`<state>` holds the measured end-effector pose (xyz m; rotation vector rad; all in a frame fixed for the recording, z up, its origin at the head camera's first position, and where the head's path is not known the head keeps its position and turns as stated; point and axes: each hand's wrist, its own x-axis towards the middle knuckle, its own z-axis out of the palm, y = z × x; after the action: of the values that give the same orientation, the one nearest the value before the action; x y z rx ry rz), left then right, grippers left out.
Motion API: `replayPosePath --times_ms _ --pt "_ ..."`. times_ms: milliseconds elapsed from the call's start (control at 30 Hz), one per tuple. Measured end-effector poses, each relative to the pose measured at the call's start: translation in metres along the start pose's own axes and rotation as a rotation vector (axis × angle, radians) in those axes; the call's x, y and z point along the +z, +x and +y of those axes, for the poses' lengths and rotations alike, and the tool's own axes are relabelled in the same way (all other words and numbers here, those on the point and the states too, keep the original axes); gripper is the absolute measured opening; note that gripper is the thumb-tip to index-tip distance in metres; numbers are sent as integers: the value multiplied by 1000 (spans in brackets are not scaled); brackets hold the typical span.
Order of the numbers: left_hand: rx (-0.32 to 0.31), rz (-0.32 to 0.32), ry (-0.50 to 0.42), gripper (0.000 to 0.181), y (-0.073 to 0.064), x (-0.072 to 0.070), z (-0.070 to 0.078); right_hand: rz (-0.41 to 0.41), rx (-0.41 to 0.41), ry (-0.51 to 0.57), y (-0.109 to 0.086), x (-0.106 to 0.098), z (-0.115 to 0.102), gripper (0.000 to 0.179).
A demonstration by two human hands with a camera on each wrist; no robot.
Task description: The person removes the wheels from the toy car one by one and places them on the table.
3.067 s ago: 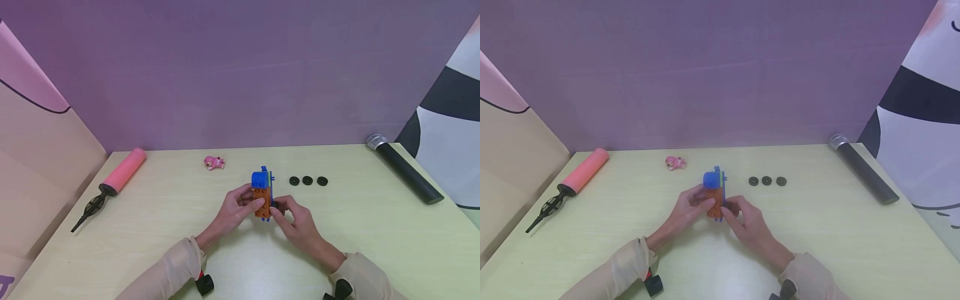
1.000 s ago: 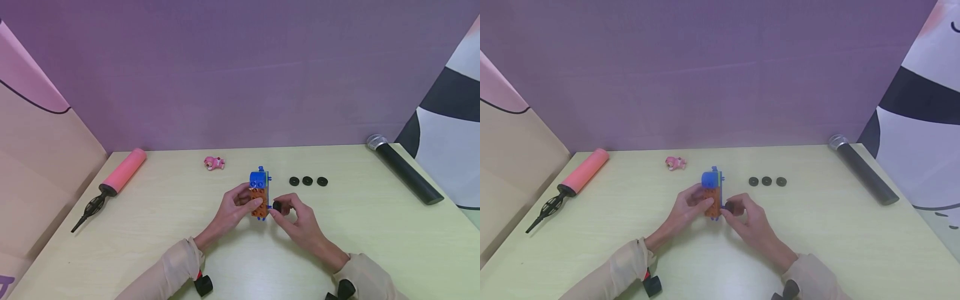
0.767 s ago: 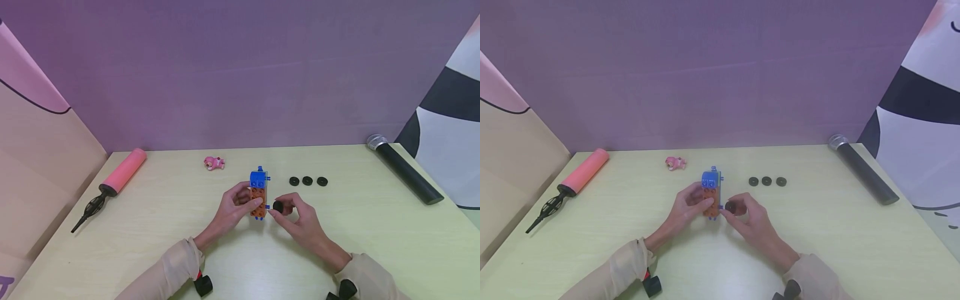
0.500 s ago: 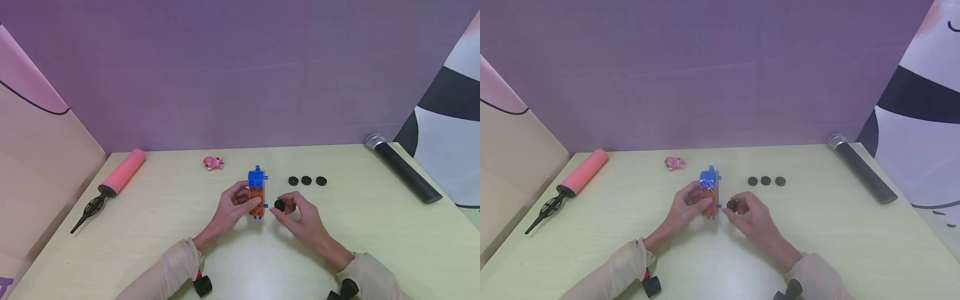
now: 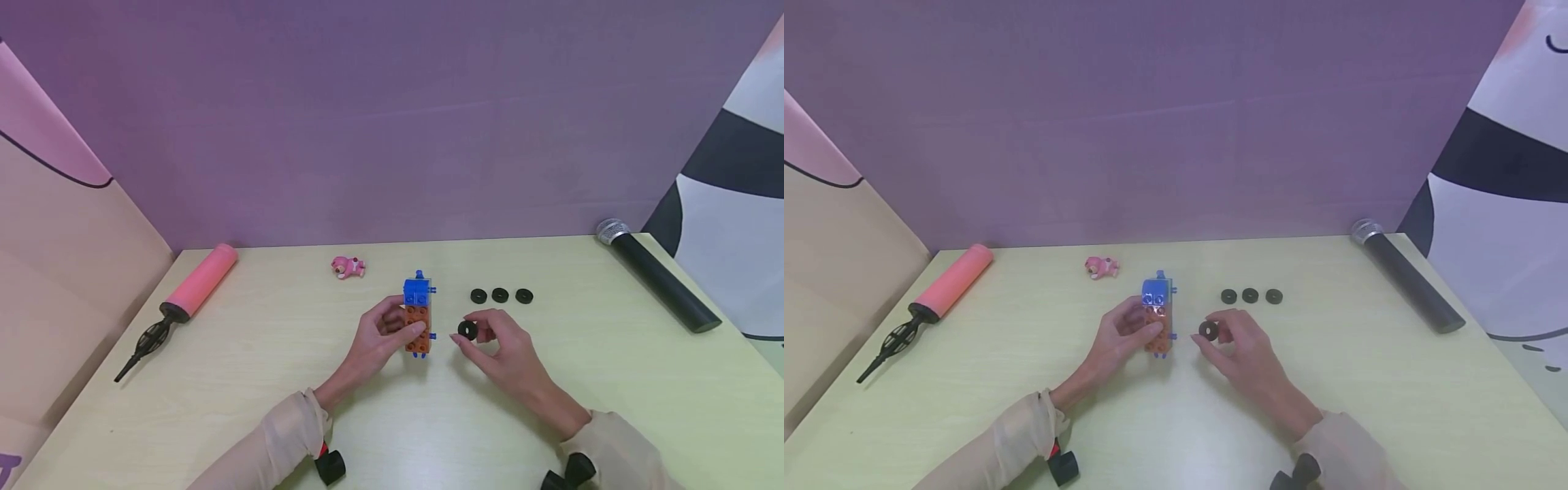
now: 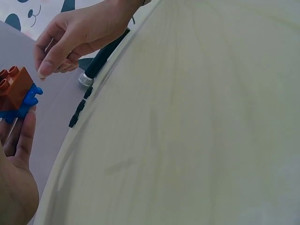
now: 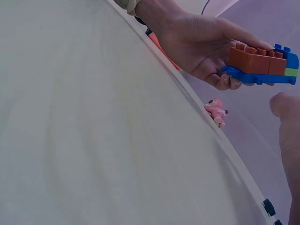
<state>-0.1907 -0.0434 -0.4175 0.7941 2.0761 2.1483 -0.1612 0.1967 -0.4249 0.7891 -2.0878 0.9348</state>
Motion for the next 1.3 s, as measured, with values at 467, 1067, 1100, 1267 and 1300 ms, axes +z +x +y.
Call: replayPosePath --times_ms 467,1067,1100,1267,1300 --pt "-9 9 -12 44 2 -2 -4 -5 24 -131 -1 -16 15 61" --pt "-3 12 -16 44 2 -2 -2 27 91 -170 -4 -41 39 65" --pt "-2 11 -17 44 2 -2 -3 29 92 -173 -4 -42 40 66" --pt "0 6 -22 44 1 -3 -3 39 90 -193 -5 -48 49 69" --pt "1 5 -24 44 1 -3 -3 37 91 -197 -5 -49 51 68"
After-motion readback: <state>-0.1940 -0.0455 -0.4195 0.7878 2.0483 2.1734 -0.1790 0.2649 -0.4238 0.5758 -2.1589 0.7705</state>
